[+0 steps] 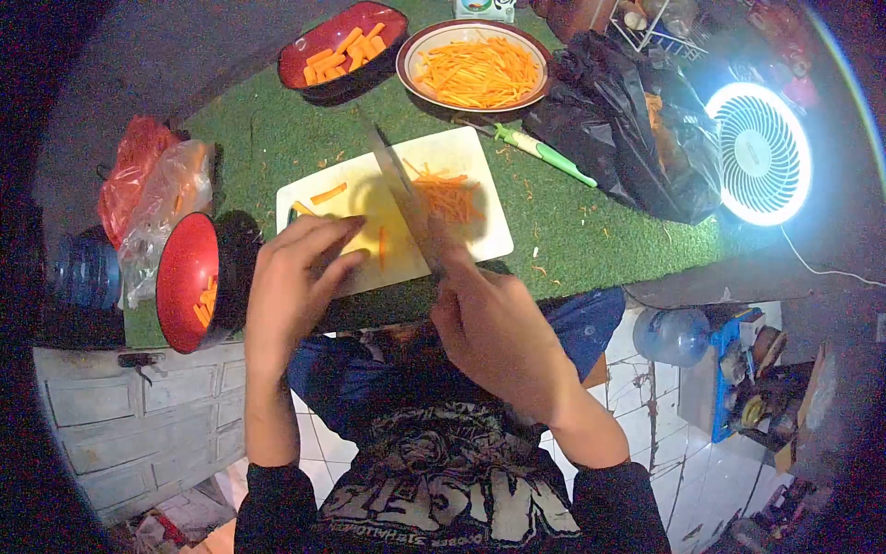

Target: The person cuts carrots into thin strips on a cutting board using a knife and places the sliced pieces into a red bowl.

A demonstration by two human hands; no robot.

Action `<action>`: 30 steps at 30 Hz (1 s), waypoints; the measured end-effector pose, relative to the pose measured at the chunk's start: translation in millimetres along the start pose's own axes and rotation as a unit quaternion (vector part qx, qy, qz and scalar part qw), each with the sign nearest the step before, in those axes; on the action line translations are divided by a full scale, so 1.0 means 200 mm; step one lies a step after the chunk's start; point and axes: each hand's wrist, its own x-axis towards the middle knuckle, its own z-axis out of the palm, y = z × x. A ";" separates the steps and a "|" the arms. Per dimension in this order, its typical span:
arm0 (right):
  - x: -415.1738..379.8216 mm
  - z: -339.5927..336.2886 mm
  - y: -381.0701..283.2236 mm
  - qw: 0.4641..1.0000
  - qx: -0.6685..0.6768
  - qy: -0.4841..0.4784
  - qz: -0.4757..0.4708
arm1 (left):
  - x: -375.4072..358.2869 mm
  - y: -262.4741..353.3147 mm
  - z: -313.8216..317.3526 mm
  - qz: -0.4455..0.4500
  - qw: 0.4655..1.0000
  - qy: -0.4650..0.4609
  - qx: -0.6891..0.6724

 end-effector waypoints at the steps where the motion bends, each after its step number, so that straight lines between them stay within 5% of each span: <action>1: 0.01 0.01 -0.01 1.000 -0.018 0.002 -0.013 | 0.01 -0.02 0.02 0.050 0.998 0.023 0.003; 4: 0.02 0.06 -0.01 1.000 -0.004 0.003 0.027 | 0.03 -0.08 0.10 0.087 0.996 0.006 0.015; 13: 0.10 0.03 -0.01 0.995 -0.097 0.018 -0.033 | 0.00 0.02 0.23 -0.001 0.992 0.121 -0.041; 30: 0.14 0.05 -0.16 0.974 -0.199 -0.108 0.027 | -0.02 0.00 0.31 -0.020 0.987 0.152 -0.043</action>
